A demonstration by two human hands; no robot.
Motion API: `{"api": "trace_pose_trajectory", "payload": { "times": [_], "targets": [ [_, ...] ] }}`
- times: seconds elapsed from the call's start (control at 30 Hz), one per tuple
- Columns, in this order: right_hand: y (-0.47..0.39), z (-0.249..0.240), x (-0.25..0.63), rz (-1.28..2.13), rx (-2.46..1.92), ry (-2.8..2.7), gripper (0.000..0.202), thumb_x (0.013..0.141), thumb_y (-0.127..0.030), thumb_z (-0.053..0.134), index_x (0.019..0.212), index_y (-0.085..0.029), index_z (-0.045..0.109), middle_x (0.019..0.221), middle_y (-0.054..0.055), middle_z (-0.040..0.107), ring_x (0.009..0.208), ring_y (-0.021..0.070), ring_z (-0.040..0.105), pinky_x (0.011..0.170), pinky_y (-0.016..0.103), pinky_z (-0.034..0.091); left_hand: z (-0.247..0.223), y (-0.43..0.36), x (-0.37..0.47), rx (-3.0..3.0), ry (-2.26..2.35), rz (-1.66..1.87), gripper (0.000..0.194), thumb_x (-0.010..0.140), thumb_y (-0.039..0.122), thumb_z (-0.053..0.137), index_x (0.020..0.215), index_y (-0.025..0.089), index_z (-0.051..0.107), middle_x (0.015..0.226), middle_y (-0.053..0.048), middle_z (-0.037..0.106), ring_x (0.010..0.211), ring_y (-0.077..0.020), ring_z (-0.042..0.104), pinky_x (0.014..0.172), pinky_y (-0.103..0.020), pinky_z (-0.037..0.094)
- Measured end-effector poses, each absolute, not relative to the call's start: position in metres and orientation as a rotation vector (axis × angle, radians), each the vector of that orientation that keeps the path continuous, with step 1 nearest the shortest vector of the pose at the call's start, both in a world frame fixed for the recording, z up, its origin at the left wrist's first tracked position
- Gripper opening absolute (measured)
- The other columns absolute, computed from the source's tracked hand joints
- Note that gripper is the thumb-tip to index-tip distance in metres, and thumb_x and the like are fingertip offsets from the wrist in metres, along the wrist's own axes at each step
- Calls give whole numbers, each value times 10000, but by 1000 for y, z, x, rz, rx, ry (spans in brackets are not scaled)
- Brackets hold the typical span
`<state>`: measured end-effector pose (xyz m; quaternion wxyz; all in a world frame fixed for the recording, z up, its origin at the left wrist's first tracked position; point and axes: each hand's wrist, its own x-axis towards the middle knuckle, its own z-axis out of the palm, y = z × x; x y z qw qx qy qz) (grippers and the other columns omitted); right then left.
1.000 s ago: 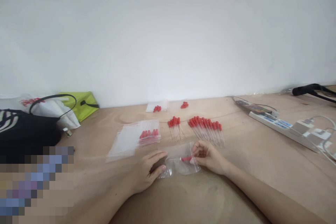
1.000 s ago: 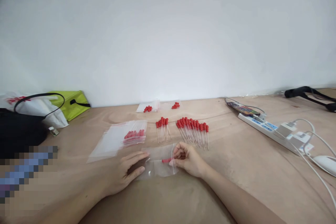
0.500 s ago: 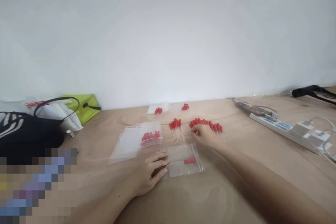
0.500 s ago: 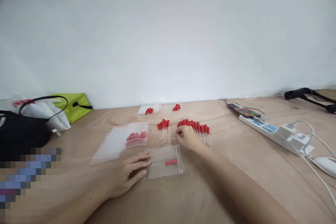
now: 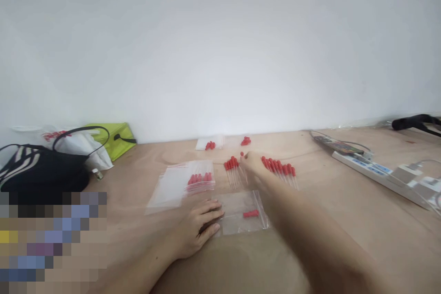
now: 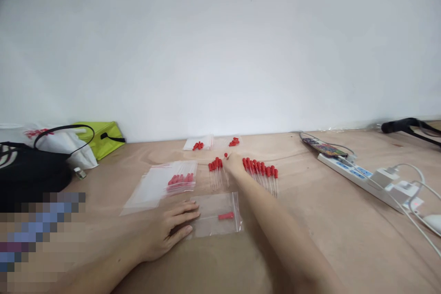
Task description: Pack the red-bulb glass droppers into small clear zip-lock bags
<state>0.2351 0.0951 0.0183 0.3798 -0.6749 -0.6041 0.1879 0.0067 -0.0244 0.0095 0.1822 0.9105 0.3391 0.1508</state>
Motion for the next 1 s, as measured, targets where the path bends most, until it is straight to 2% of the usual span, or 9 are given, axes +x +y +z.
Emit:
{"api": "trace_pose_trajectory", "payload": {
  "times": [0.1, 0.17, 0.23, 0.3, 0.43, 0.5, 0.67, 1.0],
  "targets": [
    [76, 32, 251, 481, -1631, -1435, 224, 736, -305, 468, 559, -172, 497, 556, 50, 585, 595, 181, 576, 541, 253, 394, 8, -23, 6, 2568, 959, 414, 328, 855, 294, 423, 1170, 267, 511, 1260, -31, 472, 1188, -210, 384, 991, -408, 329],
    [56, 37, 266, 494, -1550, -1370, 254, 782, -384, 394, 702, -170, 504, 607, 28, 590, 568, 146, 563, 526, 239, 406, 8, -23, 5, 2569, 961, 411, 328, 856, 296, 420, 1171, 269, 509, 1259, -30, 473, 1191, -208, 382, 993, -405, 328],
    [33, 33, 281, 529, -1475, -1313, 308, 803, -454, 336, 745, -180, 465, 523, -13, 533, 470, 123, 516, 474, 235, 400, 9, -22, 6, 2577, 968, 399, 331, 855, 298, 420, 1173, 269, 506, 1256, -31, 475, 1191, -208, 382, 990, -405, 331],
    [11, 22, 293, 671, -1249, -1145, 307, 748, -501, 445, 740, -194, 431, 501, -42, 504, 434, 104, 481, 441, 224, 392, 10, -22, 6, 2590, 980, 383, 334, 854, 298, 420, 1175, 264, 504, 1256, -35, 476, 1189, -210, 384, 986, -405, 336],
    [-18, -2, 306, 768, -1096, -870, 493, 656, -504, 583, 1005, -237, 360, 623, -51, 559, 411, 93, 473, 377, 211, 374, 11, -22, 8, 2600, 987, 378, 334, 850, 293, 423, 1170, 254, 510, 1246, -40, 485, 1182, -210, 393, 985, -402, 335],
    [-25, -6, 305, 821, -1084, -833, 553, 644, -494, 602, 1065, -251, 338, 643, -50, 559, 427, 99, 490, 390, 225, 400, 12, -23, 8, 2594, 987, 386, 332, 848, 292, 425, 1165, 248, 514, 1240, -43, 491, 1178, -209, 399, 985, -404, 333],
    [-30, -8, 296, 924, -1076, -800, 507, 639, -489, 606, 1013, -251, 361, 652, -51, 554, 494, 111, 542, 475, 255, 463, 12, -22, 8, 2581, 980, 400, 332, 845, 296, 432, 1161, 247, 517, 1233, -41, 498, 1176, -206, 401, 991, -405, 325],
    [-34, -10, 284, 1048, -1048, -722, 539, 590, -506, 638, 953, -229, 352, 632, -44, 585, 518, 125, 573, 518, 275, 479, 11, -20, 8, 2578, 1021, 350, 357, 846, 328, 427, 1185, 238, 494, 1256, -42, 476, 1183, -210, 390, 992, -397, 321]
  ]
}}
